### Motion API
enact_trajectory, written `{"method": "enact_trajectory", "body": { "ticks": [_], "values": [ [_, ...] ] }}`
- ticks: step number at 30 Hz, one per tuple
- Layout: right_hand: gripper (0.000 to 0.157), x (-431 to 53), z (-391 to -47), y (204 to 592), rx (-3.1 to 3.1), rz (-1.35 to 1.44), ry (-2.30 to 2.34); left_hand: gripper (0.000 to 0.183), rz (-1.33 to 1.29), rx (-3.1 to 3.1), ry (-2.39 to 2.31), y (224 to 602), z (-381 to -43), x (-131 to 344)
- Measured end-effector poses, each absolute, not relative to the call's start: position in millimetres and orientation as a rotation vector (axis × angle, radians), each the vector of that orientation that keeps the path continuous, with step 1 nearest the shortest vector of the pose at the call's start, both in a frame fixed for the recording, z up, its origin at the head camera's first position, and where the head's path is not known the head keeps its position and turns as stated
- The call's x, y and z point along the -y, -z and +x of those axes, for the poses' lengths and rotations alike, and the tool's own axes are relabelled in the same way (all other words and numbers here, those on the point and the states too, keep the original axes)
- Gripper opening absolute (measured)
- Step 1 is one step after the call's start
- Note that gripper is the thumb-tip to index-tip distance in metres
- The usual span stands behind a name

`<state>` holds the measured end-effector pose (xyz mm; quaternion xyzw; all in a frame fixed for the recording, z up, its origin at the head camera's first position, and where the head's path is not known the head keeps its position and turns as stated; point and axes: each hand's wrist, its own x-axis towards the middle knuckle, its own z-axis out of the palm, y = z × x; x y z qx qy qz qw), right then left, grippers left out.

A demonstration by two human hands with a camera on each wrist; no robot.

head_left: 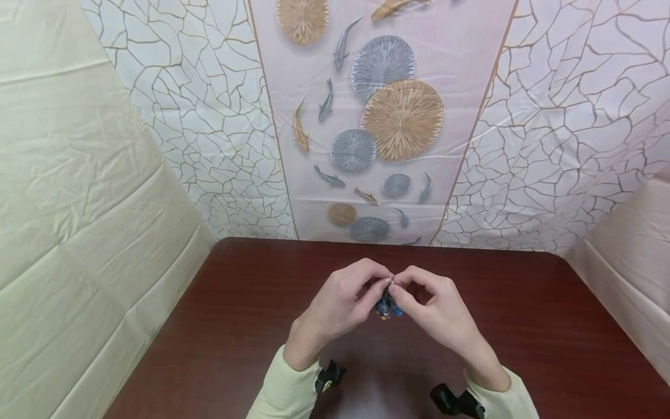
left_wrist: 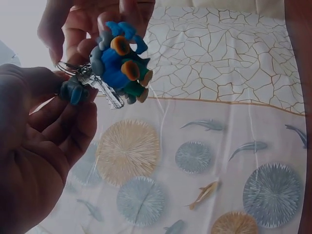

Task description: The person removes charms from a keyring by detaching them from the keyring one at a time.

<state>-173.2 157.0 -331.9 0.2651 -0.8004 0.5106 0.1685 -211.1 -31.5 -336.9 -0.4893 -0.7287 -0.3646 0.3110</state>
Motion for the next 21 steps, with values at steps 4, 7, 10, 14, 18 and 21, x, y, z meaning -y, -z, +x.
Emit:
{"method": "enact_trajectory", "body": {
  "ticks": [4,7,10,14,18,21],
  "values": [
    [0.012,-154.4,-172.6,332.8,2.217,0.76,-1.516,0.006,-1.277,1.902,0.988,336.2,-210.8,31.9],
    [0.015,-154.1,-173.6,334.9,2.166,0.805,-1.516,0.007,-1.25,1.912,1.025,337.2,-210.6,32.3],
    [0.018,-154.3,-175.1,337.3,2.115,0.876,-1.502,0.007,-1.223,1.939,1.051,338.4,-210.9,32.7],
    [0.019,-155.3,-176.8,339.2,2.089,0.938,-1.486,0.006,-1.218,1.967,1.066,339.0,-211.3,33.3],
    [0.017,-156.0,-178.0,338.1,2.149,0.889,-1.458,0.006,-1.238,1.973,1.055,338.9,-211.3,33.8],
    [0.015,-156.2,-178.6,337.5,2.193,0.831,-1.433,0.006,-1.251,1.965,1.038,338.3,-211.1,33.8]
  ]
}}
